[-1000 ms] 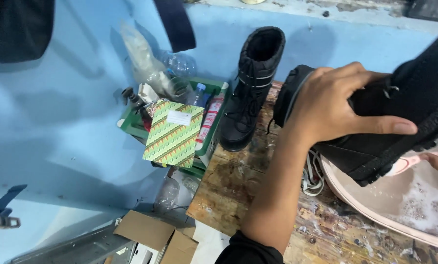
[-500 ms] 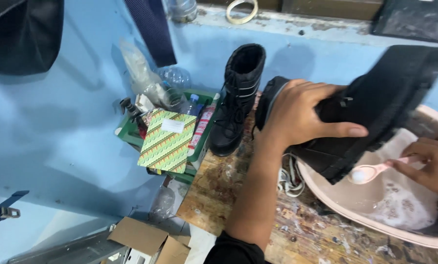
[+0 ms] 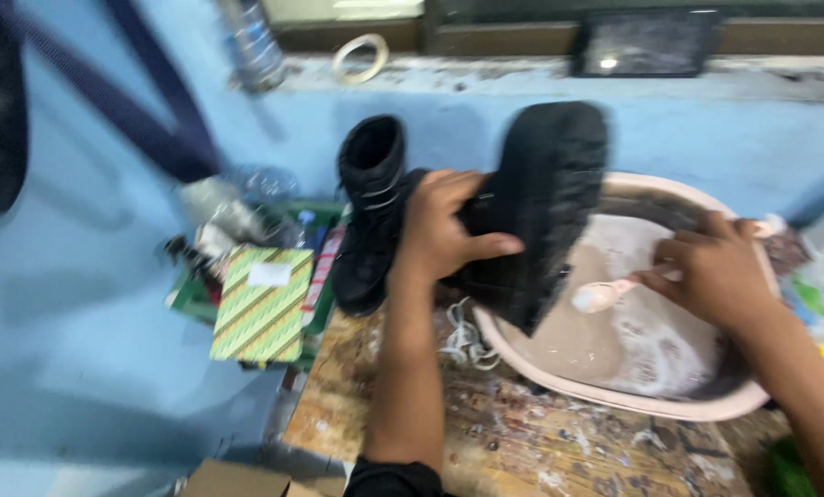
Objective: Cleaning the sole and upper of a black boot using a small brush and soapy water in a basin.
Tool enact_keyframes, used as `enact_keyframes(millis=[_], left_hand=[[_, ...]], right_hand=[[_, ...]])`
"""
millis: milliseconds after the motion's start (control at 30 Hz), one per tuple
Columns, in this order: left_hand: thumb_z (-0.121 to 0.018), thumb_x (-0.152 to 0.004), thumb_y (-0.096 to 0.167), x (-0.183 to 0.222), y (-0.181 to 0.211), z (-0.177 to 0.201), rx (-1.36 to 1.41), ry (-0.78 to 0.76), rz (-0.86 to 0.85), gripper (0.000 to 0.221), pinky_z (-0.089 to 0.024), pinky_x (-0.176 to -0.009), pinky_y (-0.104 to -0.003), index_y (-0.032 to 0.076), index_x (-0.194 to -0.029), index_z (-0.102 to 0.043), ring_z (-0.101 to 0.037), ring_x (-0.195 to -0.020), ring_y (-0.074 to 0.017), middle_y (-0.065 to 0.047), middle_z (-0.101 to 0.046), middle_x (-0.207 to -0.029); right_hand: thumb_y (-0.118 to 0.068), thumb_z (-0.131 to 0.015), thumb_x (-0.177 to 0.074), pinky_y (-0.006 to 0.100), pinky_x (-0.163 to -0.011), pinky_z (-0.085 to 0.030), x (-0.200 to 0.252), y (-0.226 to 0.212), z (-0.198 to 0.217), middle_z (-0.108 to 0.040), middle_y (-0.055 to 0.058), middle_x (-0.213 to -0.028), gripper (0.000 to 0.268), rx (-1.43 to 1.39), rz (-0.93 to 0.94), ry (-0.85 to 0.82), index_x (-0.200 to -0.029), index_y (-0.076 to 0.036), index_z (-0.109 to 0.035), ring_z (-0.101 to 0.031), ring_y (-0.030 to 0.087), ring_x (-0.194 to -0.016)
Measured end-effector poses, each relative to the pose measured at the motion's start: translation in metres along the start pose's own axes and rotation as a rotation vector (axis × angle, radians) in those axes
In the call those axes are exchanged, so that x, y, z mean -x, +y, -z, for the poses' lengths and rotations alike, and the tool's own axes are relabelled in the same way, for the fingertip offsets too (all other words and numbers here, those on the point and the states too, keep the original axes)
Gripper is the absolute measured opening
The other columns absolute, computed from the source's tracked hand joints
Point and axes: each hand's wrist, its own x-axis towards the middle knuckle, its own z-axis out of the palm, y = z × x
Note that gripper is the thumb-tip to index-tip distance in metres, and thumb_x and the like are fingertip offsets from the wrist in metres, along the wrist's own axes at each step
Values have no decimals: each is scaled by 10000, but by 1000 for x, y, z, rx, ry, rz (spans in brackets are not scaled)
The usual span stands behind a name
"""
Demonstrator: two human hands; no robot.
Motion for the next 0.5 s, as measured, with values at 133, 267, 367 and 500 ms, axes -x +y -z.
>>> enact_keyframes(millis=[133,267,367,500], left_hand=[[-550,-710,848,0,-16,-1,49,17,-22,896,-412,-848,-406,40,-1054,-727,-647,-904,-266,-69,-733,-998],[-535,-749,848,1,-22,-4,111,32,-20,828,-432,-879,-426,54,-924,-693,-651,-873,-230,-37,-692,-894],[-715,-621,902,2,-33,-3,241,43,46,829,-445,-1041,-418,180,-1021,-792,-743,-897,-253,-13,-781,-874],[-708,-699,862,10,-51,-6,350,89,39,790,-492,-994,-465,133,-990,-796,-735,-836,-289,-89,-775,-832]], right_hand=[[-656,-653,-784,522,-960,-424,-5,-5,17,-740,-153,-891,364,-54,27,-95,-850,-303,-710,-553,276,-1169],[-647,-701,-773,475,-929,-381,-5,-6,16,-741,-124,-896,376,-36,20,-105,-843,-277,-715,-524,268,-1133],[-608,-766,-687,434,-982,-434,-4,-8,5,-684,-165,-772,276,17,-33,-12,-778,-352,-718,-571,165,-1007],[-515,-813,-670,431,-913,-434,-3,-12,36,-690,-77,-675,256,-328,-65,25,-726,-275,-743,-585,224,-919]])
